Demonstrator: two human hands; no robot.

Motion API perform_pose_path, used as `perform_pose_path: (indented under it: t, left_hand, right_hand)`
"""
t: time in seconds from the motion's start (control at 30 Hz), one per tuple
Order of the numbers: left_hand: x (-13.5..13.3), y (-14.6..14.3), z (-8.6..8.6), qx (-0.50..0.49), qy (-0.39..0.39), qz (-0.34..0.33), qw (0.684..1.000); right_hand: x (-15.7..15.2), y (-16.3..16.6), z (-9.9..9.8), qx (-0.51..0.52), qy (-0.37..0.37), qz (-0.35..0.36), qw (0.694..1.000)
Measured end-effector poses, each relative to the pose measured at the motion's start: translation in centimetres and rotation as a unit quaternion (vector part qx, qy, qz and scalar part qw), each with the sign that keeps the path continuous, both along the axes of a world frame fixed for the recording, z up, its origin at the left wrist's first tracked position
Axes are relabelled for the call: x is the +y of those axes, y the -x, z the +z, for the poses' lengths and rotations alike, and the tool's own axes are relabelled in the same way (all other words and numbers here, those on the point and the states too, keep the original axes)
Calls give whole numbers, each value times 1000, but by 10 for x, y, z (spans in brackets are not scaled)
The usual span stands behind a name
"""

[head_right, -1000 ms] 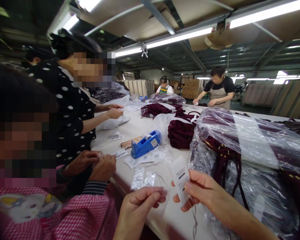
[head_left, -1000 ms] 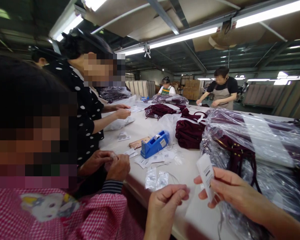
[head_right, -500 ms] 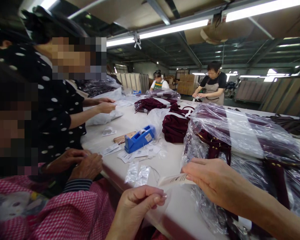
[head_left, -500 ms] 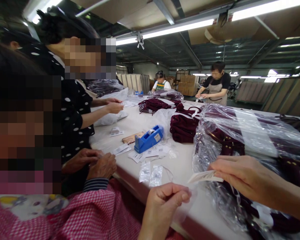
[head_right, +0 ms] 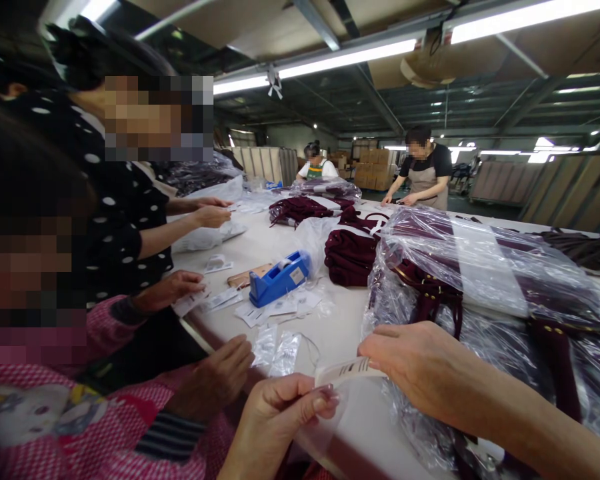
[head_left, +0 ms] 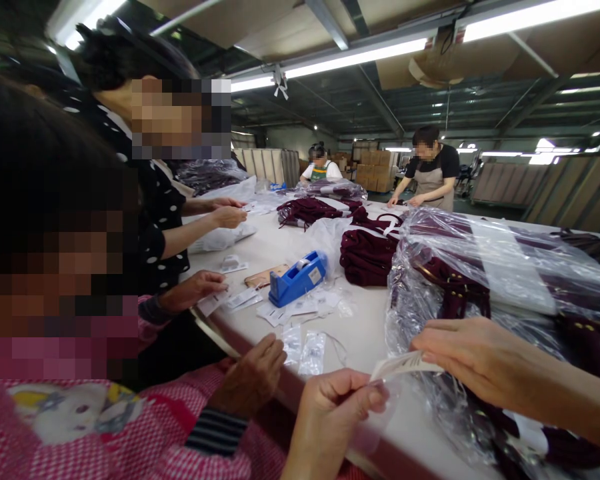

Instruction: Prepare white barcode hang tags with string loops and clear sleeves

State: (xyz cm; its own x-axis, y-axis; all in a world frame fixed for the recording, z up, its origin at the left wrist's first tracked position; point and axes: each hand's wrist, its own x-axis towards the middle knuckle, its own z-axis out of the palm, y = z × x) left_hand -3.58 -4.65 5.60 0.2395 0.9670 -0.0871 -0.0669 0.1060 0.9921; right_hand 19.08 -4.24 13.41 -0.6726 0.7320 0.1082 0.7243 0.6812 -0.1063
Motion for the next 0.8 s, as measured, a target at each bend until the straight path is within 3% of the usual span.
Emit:
perform_pose_path:
  t: [0.47, 0.63, 0.8]
  left_hand:
    - [4, 2, 0, -2, 31, 5, 1000]
    - [7, 1, -3, -7, 36, -7, 999]
    - [9, -1, -11, -22, 40, -14, 999]
  right_hand:
    - [2, 0, 10, -40, 9, 3, 999]
    - [6, 4, 14, 12, -2, 22, 1000]
    - [10, 0, 15, 74, 57, 39, 995]
